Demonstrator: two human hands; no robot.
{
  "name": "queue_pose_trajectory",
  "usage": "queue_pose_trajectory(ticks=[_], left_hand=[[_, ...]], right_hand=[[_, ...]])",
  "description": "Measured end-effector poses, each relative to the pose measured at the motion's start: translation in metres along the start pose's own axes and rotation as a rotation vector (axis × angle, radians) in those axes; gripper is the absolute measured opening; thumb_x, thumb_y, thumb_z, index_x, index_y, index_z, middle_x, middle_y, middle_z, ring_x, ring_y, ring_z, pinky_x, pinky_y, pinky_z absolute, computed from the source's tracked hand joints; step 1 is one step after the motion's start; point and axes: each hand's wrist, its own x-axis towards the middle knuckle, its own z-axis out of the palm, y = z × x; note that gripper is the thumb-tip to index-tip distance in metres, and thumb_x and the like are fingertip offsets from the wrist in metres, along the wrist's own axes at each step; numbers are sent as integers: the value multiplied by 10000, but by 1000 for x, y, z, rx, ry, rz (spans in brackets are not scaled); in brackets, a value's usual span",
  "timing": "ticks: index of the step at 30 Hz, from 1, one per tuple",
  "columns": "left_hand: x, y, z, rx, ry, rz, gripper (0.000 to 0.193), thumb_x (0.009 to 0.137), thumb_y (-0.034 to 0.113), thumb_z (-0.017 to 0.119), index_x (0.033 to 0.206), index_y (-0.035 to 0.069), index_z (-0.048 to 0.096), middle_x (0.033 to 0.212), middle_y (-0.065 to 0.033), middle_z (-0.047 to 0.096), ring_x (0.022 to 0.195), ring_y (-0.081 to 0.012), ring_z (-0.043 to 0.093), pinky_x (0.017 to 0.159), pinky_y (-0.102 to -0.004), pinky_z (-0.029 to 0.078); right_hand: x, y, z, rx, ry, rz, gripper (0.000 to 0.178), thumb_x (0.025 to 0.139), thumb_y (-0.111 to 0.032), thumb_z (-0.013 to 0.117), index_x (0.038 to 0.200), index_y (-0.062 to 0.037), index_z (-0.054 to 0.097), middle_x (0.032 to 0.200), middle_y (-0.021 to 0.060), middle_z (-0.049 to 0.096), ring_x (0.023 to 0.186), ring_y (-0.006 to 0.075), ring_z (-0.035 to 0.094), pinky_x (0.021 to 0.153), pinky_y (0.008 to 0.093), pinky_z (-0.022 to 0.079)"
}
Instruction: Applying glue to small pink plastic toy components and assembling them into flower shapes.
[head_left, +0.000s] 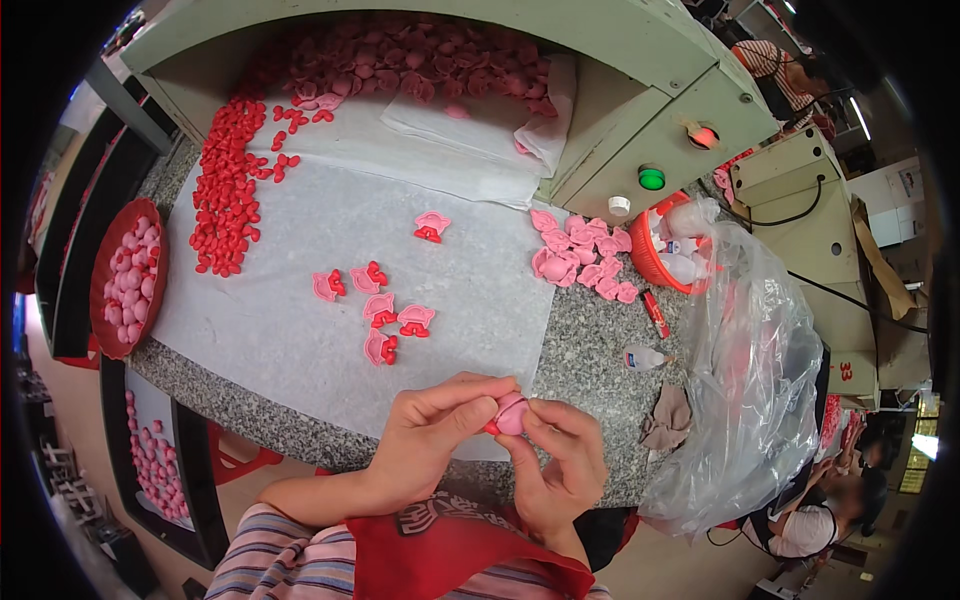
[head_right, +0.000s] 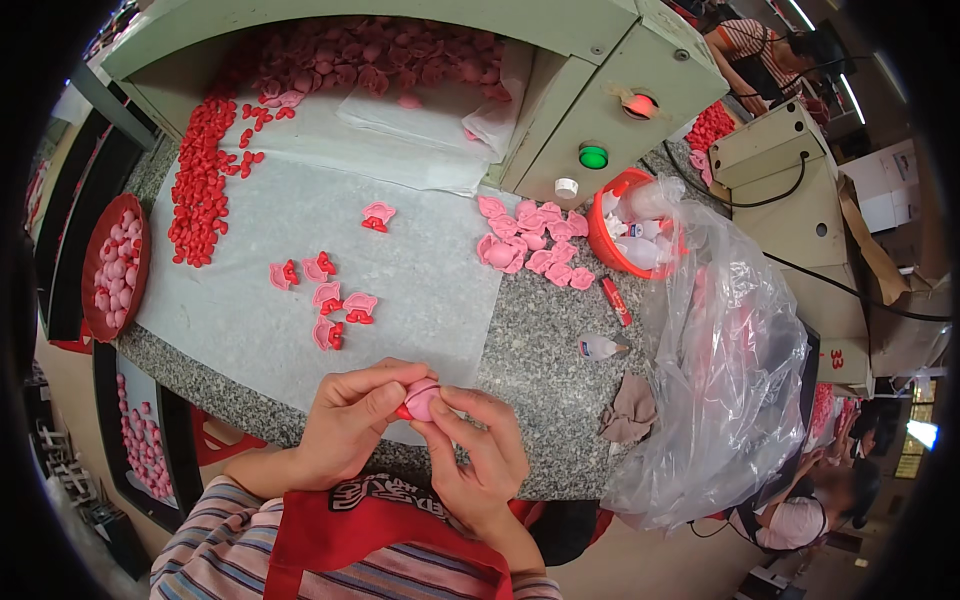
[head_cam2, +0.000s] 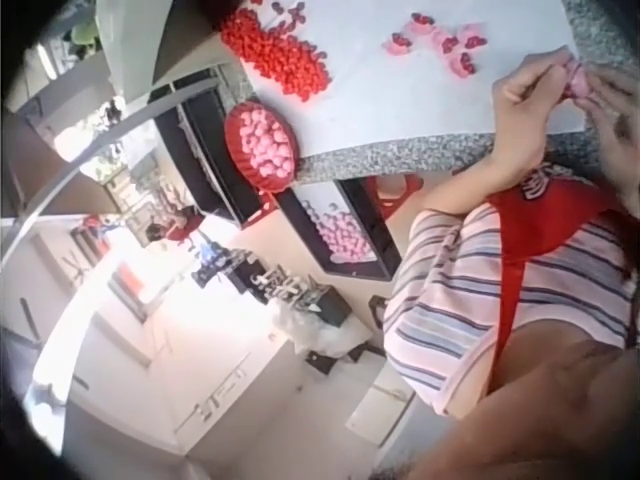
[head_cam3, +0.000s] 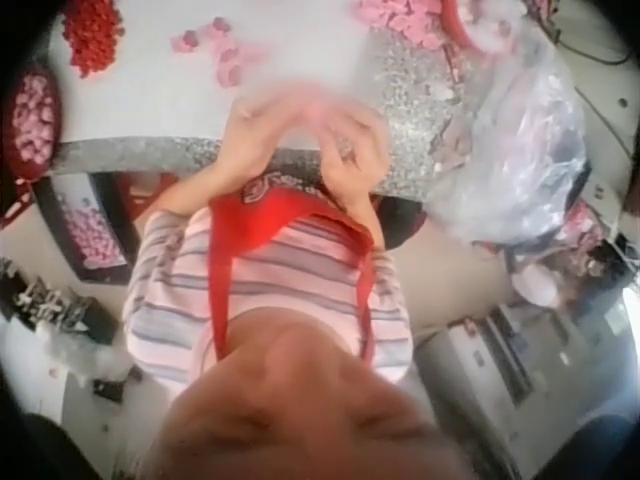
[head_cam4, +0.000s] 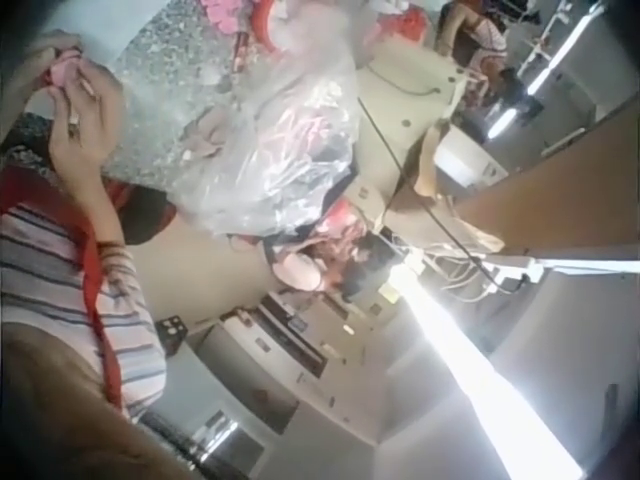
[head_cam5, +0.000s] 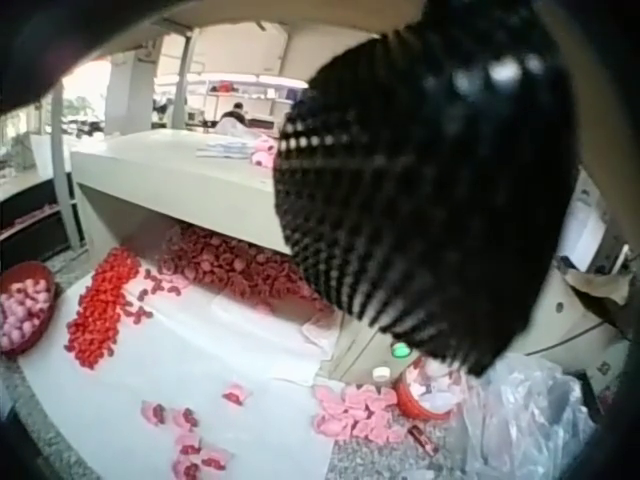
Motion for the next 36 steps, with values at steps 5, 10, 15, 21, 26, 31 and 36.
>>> queue_pose_trajectory(ticks=[5,10,15,21,26,31,36], left_hand=[[-1,0,1,49,3,17,259,895,47,469,1123,-53,540,1077,-102,546,1003,-174,521,869,-291,419],[-2,-1,0,218,-24,95,264,902,52,456,1133,-46,539,1064,-110,542,1000,-167,507,866,-281,407],[-3,3,-1,283,-70,104,269,908,57,447,1146,-27,540,1076,-114,535,1000,-163,500,872,-280,397],[-4,4,0,334,-139,179,305,902,49,450,1195,-14,505,1114,-114,511,1021,-166,488,882,-278,383],[-8,8,7,413,-146,254,368,869,-5,480,1237,-1,470,1156,-122,480,1033,-171,484,873,-260,381],[-11,7,6,559,-152,326,414,827,-46,526,1236,2,473,1155,-140,477,1037,-183,488,843,-254,407],[-11,4,6,573,-141,364,444,795,-61,567,1225,15,489,1148,-140,489,1025,-195,504,845,-259,416]], right_hand=[[-1,-1,2,-43,22,-21,320,592,69,737,878,-23,628,938,133,594,825,240,586,696,302,489],[-4,0,7,-80,66,-60,306,588,60,746,859,-26,632,917,123,595,816,248,587,686,313,496],[-5,0,3,-116,43,-101,291,584,55,751,840,-26,638,903,106,596,792,252,589,673,322,500],[-5,-2,3,-148,76,-132,288,585,60,748,837,-17,632,896,109,598,774,260,589,648,326,502],[-7,-1,5,-170,107,-192,280,600,75,729,845,-13,626,899,120,594,767,266,589,639,326,501],[-9,-1,6,-157,114,-230,302,607,88,713,873,-23,623,921,117,584,764,265,587,637,324,500],[-13,-1,7,-162,140,-257,312,609,115,687,877,-30,623,942,113,571,768,261,579,634,320,504]])
